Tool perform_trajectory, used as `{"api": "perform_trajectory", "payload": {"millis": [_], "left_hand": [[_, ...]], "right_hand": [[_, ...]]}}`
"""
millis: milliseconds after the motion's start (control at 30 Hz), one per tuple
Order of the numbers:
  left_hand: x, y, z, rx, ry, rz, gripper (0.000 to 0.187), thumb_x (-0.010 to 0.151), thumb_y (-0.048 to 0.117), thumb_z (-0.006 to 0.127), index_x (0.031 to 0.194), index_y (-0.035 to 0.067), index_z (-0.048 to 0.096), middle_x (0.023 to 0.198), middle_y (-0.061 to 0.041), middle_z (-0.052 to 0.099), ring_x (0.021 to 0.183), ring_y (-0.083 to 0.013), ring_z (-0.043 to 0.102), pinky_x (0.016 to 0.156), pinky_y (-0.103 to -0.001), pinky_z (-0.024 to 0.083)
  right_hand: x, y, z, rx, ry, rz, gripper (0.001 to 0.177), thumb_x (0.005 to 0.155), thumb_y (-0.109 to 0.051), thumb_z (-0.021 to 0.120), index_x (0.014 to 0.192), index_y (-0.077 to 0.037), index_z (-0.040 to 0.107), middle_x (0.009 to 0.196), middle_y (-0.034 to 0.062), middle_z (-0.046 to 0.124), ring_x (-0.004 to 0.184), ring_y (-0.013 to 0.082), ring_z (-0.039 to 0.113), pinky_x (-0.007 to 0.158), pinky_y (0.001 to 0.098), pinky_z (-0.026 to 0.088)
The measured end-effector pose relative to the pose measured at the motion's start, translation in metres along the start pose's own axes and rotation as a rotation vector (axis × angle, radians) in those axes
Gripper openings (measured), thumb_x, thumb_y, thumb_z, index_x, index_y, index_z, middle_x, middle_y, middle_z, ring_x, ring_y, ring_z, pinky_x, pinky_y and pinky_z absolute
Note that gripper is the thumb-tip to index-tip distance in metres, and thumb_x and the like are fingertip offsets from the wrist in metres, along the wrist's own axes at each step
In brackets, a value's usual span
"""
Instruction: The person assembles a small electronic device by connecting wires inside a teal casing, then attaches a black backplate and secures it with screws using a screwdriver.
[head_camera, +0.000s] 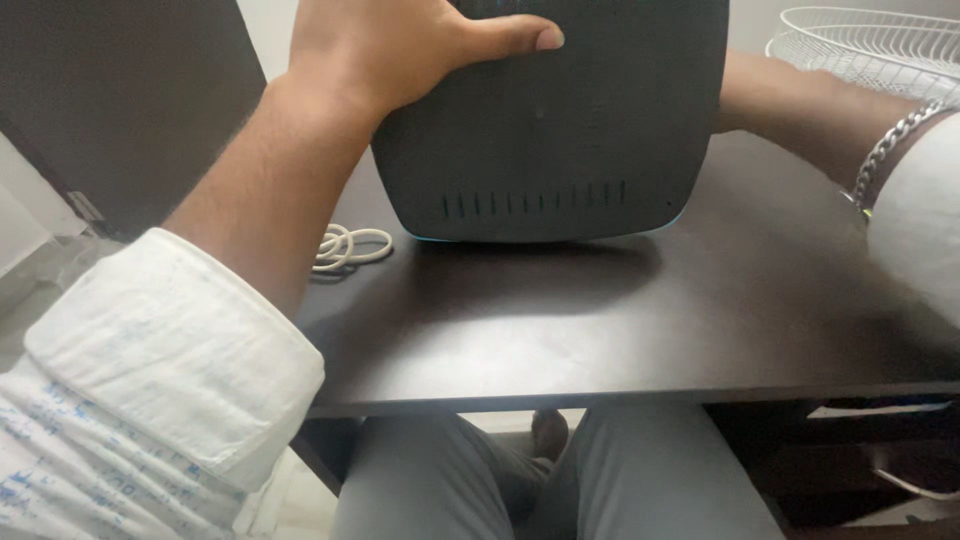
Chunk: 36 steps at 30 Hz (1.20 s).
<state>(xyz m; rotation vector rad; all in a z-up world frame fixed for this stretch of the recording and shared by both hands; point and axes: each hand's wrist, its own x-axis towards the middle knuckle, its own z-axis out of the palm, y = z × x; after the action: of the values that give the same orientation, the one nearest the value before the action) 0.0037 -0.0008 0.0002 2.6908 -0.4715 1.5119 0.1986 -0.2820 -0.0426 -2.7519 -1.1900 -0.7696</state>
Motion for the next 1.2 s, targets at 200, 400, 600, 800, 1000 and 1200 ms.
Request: {"api": "perform_trajectory", "payload": {"millis": [200,400,600,800,1000,1200], "left_hand": [[-0.001,0.007,-0.004,-0.047,-0.028,-0.012,0.075,0.083,0.077,0.074,0.085,0.002,0.073,0.061,-0.013,0.067,0.045,-0.0259,0.065,0.04,-0.035,0.052],[-0.002,0.007,-0.003,-0.056,-0.034,-0.036,0.076,0.08,0.077,0.078,0.091,0.002,0.073,0.061,-0.013,0.067,0.045,-0.0262,0.065,0.042,-0.035,0.054],[0.002,0.0,-0.002,-0.006,0.066,0.096,0.077,0.081,0.078,0.081,0.089,0.001,0.075,0.061,-0.012,0.069,0.043,-0.0243,0.066,0.042,-0.033,0.056],[0.0,0.001,-0.006,-0.032,0.054,0.016,0.086,0.073,0.079,0.085,0.102,-0.001,0.071,0.066,-0.017,0.068,0.054,-0.0306,0.069,0.051,-0.038,0.059],[-0.001,0.0,-0.005,-0.059,0.101,0.082,0.086,0.075,0.077,0.087,0.109,0.0,0.072,0.071,-0.017,0.071,0.055,-0.0295,0.071,0.052,-0.038,0.06],[-0.001,0.004,-0.005,-0.053,0.068,0.069,0.085,0.076,0.076,0.087,0.112,0.001,0.07,0.075,-0.018,0.071,0.06,-0.0315,0.071,0.056,-0.04,0.06]], "right_hand": [[-0.015,-0.025,-0.019,-0.085,-0.084,0.153,0.027,0.098,-0.021,0.069,0.12,-0.006,0.074,0.105,0.018,0.076,0.091,0.0289,0.074,0.079,0.0458,0.058],[-0.027,-0.034,-0.028,-0.062,-0.059,0.096,0.029,0.096,-0.017,0.066,0.123,-0.01,0.073,0.112,0.0176,0.073,0.1,0.0309,0.07,0.082,0.0491,0.055],[-0.027,-0.034,-0.025,0.095,-0.067,0.157,0.037,0.095,-0.026,0.064,0.128,-0.011,0.069,0.12,0.0178,0.071,0.107,0.0325,0.069,0.088,0.0503,0.055],[-0.03,-0.031,-0.022,0.142,-0.014,0.176,0.037,0.099,-0.031,0.061,0.13,-0.012,0.068,0.125,0.0191,0.069,0.115,0.0345,0.066,0.093,0.0523,0.052],[-0.034,0.004,-0.012,0.026,0.004,0.067,0.038,0.099,-0.032,0.06,0.131,-0.013,0.069,0.132,0.0204,0.066,0.123,0.0404,0.06,0.099,0.0542,0.05],[-0.044,0.007,-0.02,0.06,0.032,0.006,0.049,0.097,-0.04,0.057,0.136,-0.012,0.063,0.139,0.0231,0.059,0.129,0.0429,0.052,0.104,0.0525,0.045]]}}
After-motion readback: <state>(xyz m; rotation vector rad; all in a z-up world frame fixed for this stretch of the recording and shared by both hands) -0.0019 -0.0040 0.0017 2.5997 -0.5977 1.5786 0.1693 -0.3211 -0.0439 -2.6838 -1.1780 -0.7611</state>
